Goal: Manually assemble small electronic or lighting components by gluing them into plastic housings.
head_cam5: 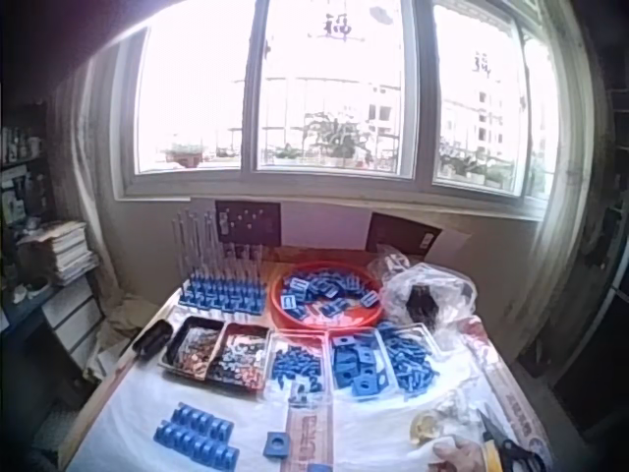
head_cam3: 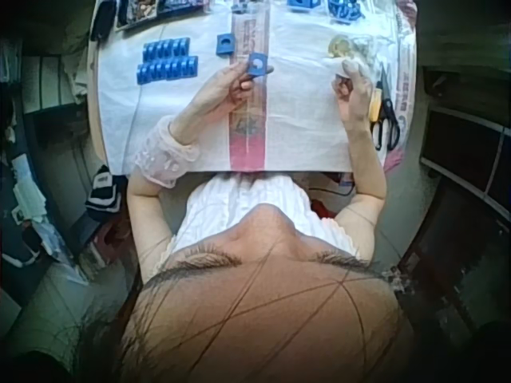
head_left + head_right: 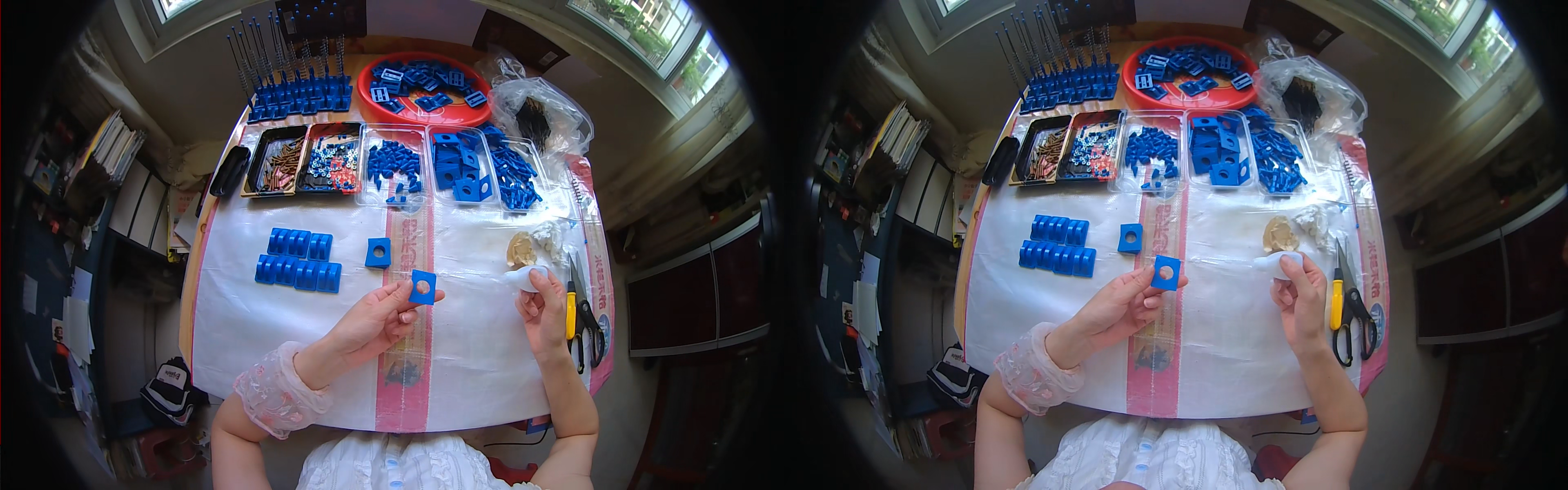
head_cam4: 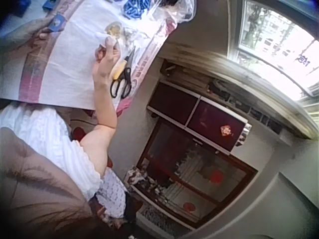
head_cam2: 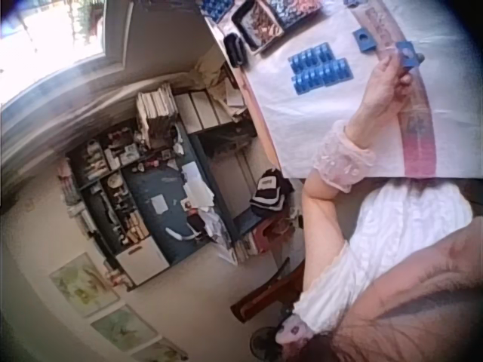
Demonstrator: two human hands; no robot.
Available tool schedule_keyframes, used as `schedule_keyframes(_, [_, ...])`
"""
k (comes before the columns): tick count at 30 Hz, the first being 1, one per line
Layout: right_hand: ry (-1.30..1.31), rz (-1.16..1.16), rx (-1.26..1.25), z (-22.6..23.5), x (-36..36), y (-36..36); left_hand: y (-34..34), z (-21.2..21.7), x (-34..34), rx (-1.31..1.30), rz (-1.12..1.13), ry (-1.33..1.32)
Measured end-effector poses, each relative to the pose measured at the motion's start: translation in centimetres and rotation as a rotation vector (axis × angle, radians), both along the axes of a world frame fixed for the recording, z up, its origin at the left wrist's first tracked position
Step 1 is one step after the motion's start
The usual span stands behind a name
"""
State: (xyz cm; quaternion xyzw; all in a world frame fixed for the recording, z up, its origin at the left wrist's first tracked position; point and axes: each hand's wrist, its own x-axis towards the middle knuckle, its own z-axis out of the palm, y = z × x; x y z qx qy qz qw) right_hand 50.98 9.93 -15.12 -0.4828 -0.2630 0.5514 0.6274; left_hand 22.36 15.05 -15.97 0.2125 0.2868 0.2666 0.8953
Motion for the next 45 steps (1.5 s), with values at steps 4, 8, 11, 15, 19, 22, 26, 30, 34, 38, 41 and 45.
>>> schedule_keyframes(4, [-0.007, 0.011, -0.001, -0.2, 0.1, -0.1, 0.0, -0.1, 0.0, 0.001, -0.006, -0.005])
schedule_keyframes(8, [-0.004, 0.003, 0.0, 0.1, -0.2, -0.1, 0.0, -0.1, -0.1, 0.005, -0.008, -0.003])
schedule_keyframes(11, [-0.017, 0.009, -0.006, 0.0, -0.1, -0.1, 0.0, 0.0, 0.0, 0.002, -0.01, 0.003])
schedule_keyframes(15, [-0.002, 0.012, 0.005, -0.1, 0.0, -0.1, 0.0, -0.1, 0.0, 0.014, -0.014, 0.007])
schedule_keyframes(19, [0.0, 0.009, 0.003, -0.1, -0.1, 0.0, 0.1, -0.4, -0.1, 0.017, -0.019, -0.012])
schedule_keyframes(22, [0.0, 0.004, 0.0, 0.1, -0.1, 0.0, 0.0, -0.2, -0.1, 0.01, -0.019, -0.001])
schedule_keyframes(26, [0.001, 0.019, 0.003, -0.1, -0.1, -0.1, 0.0, -0.2, 0.0, 0.013, -0.018, 0.0])
schedule_keyframes(30, [0.01, 0.01, 0.014, 0.0, 0.1, -0.1, 0.1, -0.2, 0.0, 0.013, -0.022, -0.007])
schedule_keyframes(34, [0.039, 0.007, 0.012, 0.3, 0.0, -0.2, 0.0, -0.3, 0.0, 0.005, -0.009, 0.0])
schedule_keyframes(38, [-0.03, -0.008, -0.013, 0.8, -0.4, -0.1, 0.1, -0.1, -0.1, 0.004, 0.013, -0.011])
schedule_keyframes(41, [-0.029, 0.008, -0.006, 0.9, -0.4, -0.1, 0.2, -0.4, -0.2, 0.001, 0.03, -0.03])
schedule_keyframes(45, [-0.012, 0.017, -0.007, 0.9, -0.5, -0.2, 0.2, -0.4, -0.2, -0.01, 0.059, -0.054])
